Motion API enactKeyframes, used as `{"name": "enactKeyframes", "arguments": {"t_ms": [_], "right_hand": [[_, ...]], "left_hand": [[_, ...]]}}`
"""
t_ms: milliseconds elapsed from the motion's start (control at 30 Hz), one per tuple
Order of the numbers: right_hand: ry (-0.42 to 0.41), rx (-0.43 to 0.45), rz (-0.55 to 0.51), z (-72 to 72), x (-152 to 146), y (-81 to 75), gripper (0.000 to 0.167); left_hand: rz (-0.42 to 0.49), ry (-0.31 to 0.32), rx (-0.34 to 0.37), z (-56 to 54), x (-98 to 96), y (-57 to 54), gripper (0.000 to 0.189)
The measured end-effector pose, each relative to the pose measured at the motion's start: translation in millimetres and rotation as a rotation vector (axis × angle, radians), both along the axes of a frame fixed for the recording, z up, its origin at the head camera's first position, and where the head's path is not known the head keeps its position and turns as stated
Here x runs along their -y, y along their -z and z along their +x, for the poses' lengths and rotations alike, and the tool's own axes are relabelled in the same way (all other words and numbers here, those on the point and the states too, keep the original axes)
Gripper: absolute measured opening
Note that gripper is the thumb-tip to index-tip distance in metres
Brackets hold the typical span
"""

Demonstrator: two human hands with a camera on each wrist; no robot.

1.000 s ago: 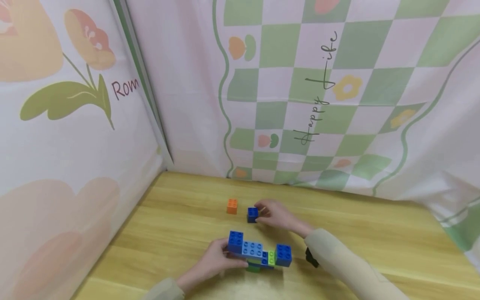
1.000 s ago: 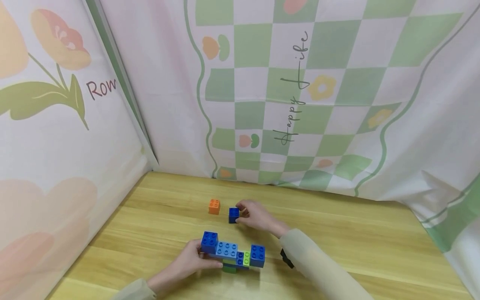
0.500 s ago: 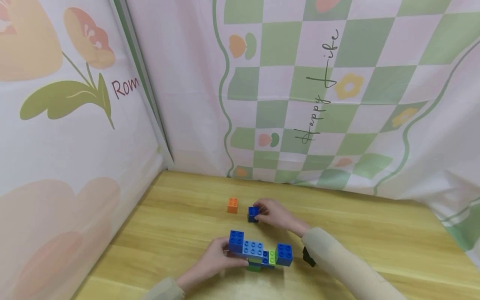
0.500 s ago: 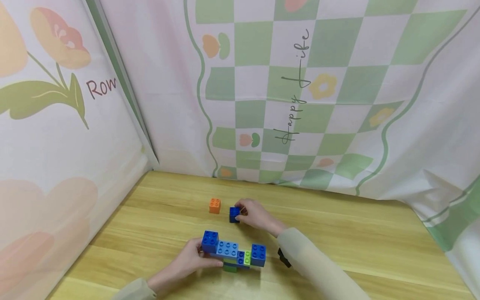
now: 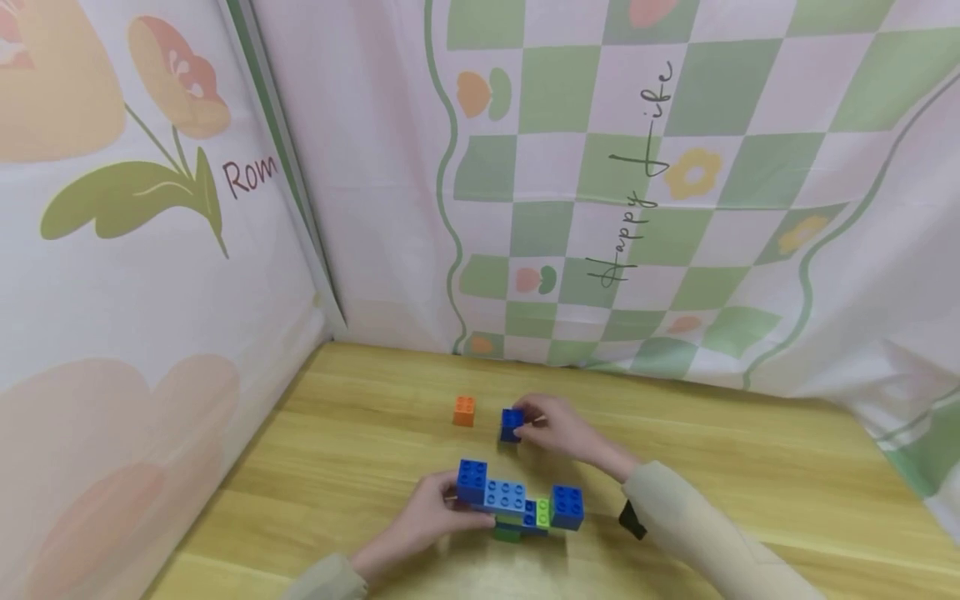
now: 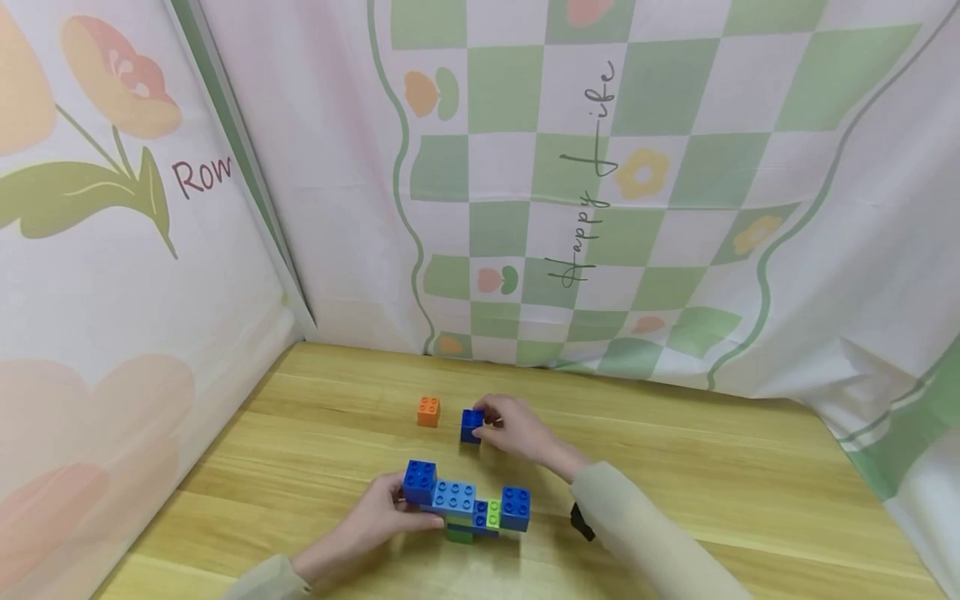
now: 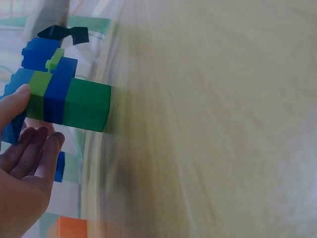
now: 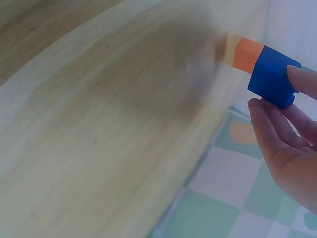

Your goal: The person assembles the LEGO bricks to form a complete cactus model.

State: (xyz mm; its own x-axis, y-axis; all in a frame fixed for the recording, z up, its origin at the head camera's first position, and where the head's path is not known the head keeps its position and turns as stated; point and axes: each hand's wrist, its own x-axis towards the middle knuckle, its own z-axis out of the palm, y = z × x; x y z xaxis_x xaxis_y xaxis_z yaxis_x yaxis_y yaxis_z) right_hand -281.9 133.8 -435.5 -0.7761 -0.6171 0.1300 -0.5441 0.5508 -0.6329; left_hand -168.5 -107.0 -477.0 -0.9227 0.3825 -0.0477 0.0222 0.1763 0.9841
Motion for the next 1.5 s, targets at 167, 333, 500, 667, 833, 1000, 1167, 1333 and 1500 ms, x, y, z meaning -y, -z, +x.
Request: {"name": "enactKeyframes", "arguments": {"t_ms": [167, 333, 500, 667, 833, 1000, 1167, 1333, 1500], "right_hand": [[-0.012, -0.021, -0.014, 12.1, -5, -11.3, 0.03], [-0.028, -0.078, -0.022, 26.1, -9, -23.7, 0.028], [-0.059, -0.105, -0.02, 40.8, -11, -36.6, 0.028], [-0.1, -0.143, -0.03, 53.1, -13, -46.6, 0.028], [-0.115, -0.173, -0.029, 63.3, -14, -51.9, 0.028], [-0.111, -0.189, -0.035, 72.1, -15, -55.2, 0.028], [-0.128, -0.181, -0.043, 78.2, -16, -57.7, 0.027], [-0.157, -0.186, -0.052, 83.6, -16, -57.8, 0.025], [-0.171, -0.2, -0.053, 87.8, -15, -57.2, 0.026]], "left_hand": [[-0.021, 0.0, -0.011, 0.0, -0.2, 0.9, 0.043], [-0.027, 0.006, -0.025, 0.7, 0.5, 0.9, 0.043], [-0.023, 0.015, -0.032, 1.8, 1.1, -0.8, 0.045], [-0.03, 0.012, -0.023, 1.4, 1.7, -0.2, 0.046], [-0.034, 0.01, -0.018, 1.3, 2.3, -0.2, 0.047], [-0.01, 0.016, -0.017, 2.9, 2.9, -2.4, 0.048], [0.001, 0.02, -0.018, 3.2, 3.6, -5.1, 0.048], [0.019, 0.023, -0.023, 4.1, 4.0, -4.1, 0.049], [0.025, 0.025, -0.022, 4.3, 4.1, -1.4, 0.05]]}}
